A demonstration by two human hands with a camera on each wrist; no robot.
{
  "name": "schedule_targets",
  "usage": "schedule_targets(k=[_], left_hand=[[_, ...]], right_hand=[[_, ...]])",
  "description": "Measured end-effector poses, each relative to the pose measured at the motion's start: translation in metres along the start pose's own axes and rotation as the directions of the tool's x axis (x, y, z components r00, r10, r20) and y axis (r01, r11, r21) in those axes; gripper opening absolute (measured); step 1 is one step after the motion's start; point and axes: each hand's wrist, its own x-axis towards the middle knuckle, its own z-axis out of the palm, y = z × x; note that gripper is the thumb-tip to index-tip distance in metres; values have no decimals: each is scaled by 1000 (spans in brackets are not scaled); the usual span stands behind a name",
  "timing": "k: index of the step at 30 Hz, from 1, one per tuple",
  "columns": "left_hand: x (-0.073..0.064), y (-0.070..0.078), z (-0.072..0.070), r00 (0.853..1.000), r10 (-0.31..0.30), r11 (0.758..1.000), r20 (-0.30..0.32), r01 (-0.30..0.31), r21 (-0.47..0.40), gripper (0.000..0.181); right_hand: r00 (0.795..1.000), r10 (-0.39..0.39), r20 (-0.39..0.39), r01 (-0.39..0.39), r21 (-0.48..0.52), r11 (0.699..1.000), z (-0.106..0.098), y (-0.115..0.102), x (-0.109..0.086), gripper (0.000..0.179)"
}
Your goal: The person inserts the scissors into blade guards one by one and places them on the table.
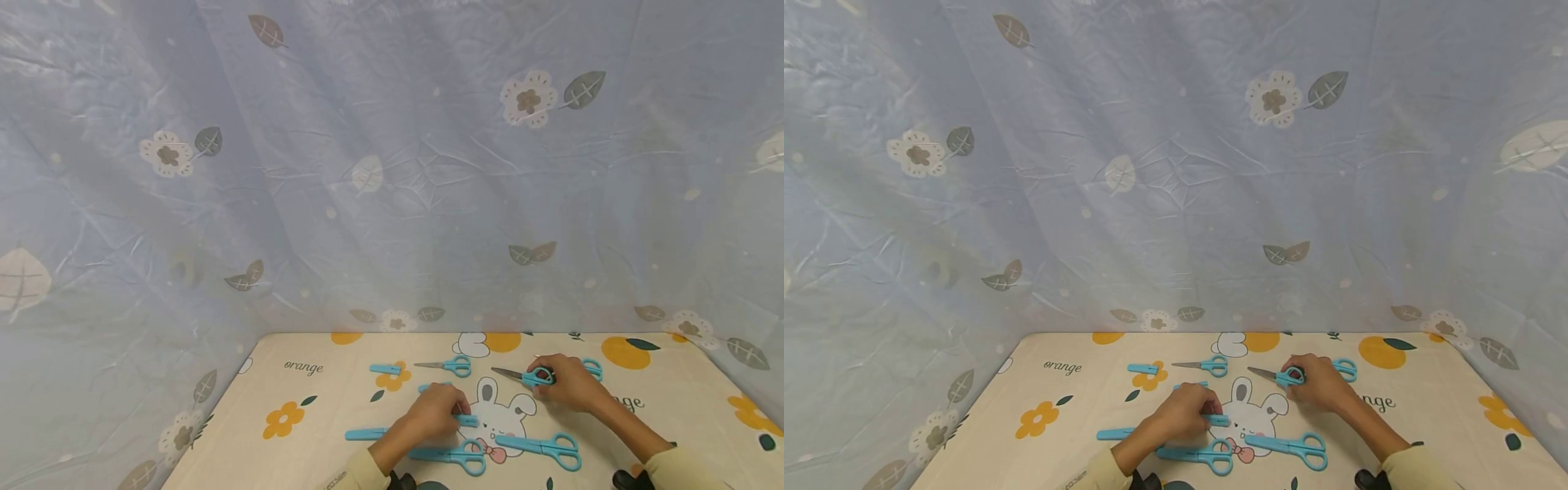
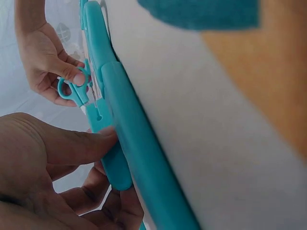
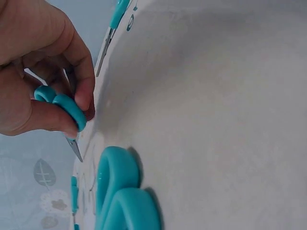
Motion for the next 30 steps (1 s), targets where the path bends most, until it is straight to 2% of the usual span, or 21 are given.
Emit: schedule_targets(k=[5,9,13,18,23,30], left_hand=[[-2,-3,-2,1000,28,999,-13,-28,23,24],[-5,-6,-4,998,56,998,-26,-55,31,21],[-9,-11,-7,999,50,999,-21,-50,-2,23],[-13,-19,-16,1000,25,996,-8,-26,-80,26],[-21,-26,-28,1000,13,986,-1,-13,-166,36],[-36,-36,-44,1000,-20,946,14,24,-324,32]], right_hand=[[1000,5,15,-7,134,991,-3,2,-6,29],[998,38,48,-50,282,958,-6,4,-12,32],[993,85,85,-111,372,922,-11,3,-20,32],[982,120,148,-174,439,882,-21,0,-34,34],[972,86,219,-187,498,847,-27,2,-45,45],[953,40,302,-216,577,788,-29,0,-60,41]])
